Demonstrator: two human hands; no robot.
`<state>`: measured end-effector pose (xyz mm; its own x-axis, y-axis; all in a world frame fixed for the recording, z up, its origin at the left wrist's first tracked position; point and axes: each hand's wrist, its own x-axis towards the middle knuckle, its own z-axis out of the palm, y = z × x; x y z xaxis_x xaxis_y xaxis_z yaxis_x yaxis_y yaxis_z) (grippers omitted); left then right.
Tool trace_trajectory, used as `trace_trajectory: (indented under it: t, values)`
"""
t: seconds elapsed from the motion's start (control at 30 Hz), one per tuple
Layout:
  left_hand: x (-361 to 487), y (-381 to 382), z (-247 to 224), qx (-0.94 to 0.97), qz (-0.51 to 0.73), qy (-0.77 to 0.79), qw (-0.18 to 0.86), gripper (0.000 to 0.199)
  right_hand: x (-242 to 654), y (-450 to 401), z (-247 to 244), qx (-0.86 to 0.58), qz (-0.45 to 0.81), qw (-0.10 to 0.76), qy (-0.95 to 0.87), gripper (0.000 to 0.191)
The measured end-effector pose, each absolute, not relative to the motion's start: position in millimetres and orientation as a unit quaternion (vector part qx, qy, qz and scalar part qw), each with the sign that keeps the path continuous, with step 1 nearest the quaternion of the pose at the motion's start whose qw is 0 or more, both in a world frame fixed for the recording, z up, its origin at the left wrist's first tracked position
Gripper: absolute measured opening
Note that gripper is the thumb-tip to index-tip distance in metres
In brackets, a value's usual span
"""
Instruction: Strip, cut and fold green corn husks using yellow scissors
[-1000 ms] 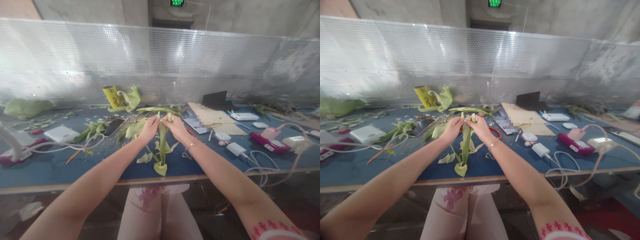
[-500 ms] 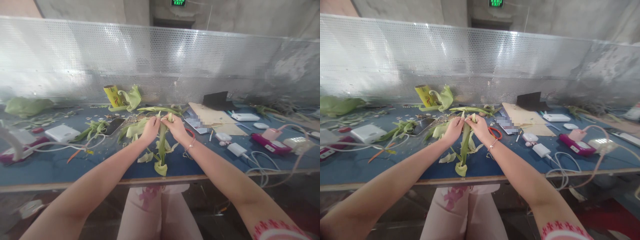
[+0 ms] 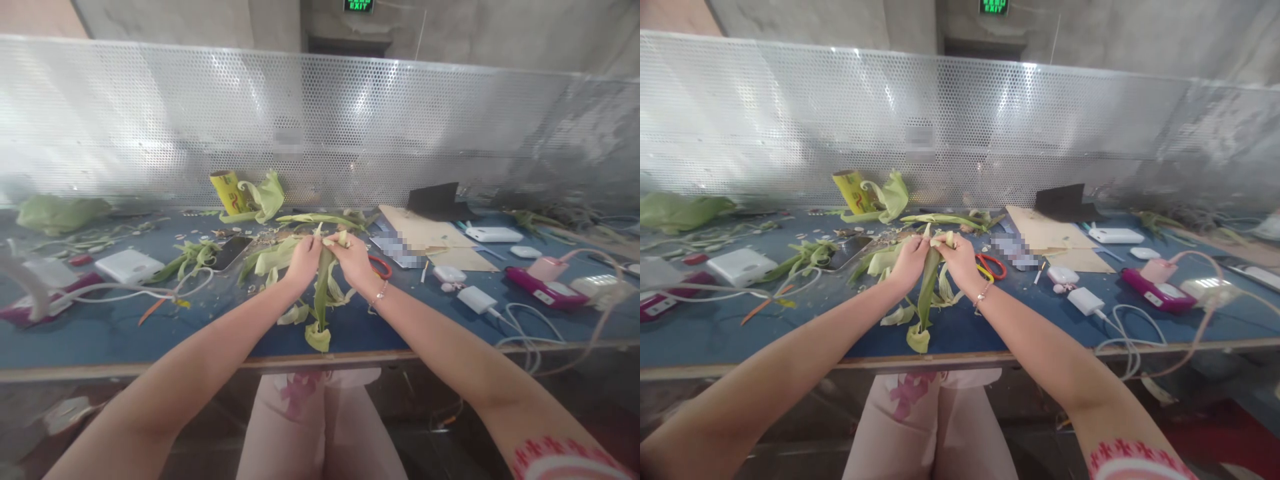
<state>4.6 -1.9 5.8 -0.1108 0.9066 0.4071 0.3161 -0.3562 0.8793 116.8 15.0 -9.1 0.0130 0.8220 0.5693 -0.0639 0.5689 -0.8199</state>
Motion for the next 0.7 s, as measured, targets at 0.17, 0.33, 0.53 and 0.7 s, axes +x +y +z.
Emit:
trace_trajectory:
  t: [0.17, 0.33, 0.53, 0.7]
  values:
    - [5, 0, 1, 0.596, 0.569, 0.483, 0.294, 0.026, 116, 13, -12, -0.317, 0.336, 0.646, -0.608, 0.011]
    - [5, 2, -2, 0.574, 0.585, 0.462, 0.338, 0.028, 115, 14, -14, -0.315, 0.342, 0.646, -0.605, 0.012]
    - [5, 4, -3, 0.536, 0.612, 0.442, 0.379, 0.027, 115, 12, -11, -0.292, 0.362, 0.655, -0.596, 0.011]
    - [4, 5, -2, 0.525, 0.618, 0.413, 0.414, 0.030, 116, 10, -3, -0.313, 0.370, 0.646, -0.590, 0.016]
